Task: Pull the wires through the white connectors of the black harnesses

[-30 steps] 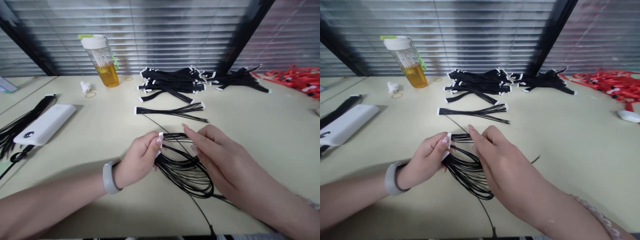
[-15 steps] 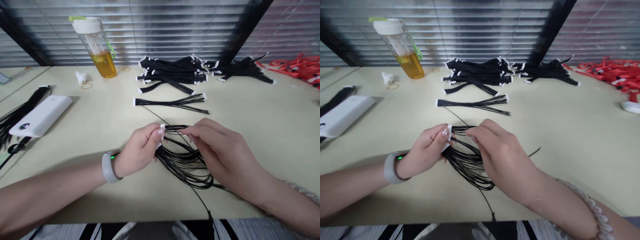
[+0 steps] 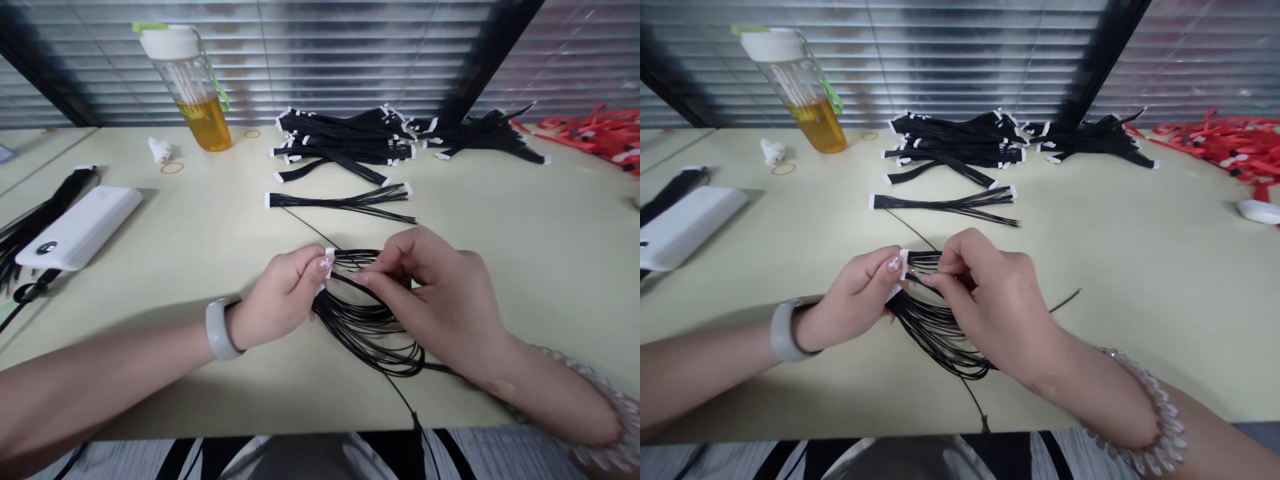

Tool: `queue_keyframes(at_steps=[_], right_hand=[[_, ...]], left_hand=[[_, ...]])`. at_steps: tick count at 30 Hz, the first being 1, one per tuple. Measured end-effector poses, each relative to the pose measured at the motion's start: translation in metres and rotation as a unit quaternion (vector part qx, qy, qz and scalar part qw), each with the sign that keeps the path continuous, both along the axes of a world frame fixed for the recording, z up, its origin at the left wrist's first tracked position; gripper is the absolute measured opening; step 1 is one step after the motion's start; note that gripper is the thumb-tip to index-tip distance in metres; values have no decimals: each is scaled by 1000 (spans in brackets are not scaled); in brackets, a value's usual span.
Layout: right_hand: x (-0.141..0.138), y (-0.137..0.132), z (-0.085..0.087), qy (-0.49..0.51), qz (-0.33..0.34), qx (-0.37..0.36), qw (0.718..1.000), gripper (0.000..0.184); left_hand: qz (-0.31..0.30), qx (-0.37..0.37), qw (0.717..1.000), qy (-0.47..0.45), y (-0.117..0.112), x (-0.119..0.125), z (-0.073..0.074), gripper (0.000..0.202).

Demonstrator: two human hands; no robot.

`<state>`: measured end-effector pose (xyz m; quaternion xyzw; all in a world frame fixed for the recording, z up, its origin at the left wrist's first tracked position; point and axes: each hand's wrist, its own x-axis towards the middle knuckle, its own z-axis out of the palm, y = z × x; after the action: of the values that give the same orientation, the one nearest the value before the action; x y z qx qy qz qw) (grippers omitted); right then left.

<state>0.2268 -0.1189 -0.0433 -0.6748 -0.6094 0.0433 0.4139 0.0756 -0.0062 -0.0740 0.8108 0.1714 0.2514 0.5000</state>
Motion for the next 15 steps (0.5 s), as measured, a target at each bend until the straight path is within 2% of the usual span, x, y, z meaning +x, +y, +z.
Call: queue_keyframes(at_steps=[15], right_hand=[[-2,4,-1,-25,-8,-8,1000,21]], left_hand=[[-2,57,998,13,0,1,1,36]])
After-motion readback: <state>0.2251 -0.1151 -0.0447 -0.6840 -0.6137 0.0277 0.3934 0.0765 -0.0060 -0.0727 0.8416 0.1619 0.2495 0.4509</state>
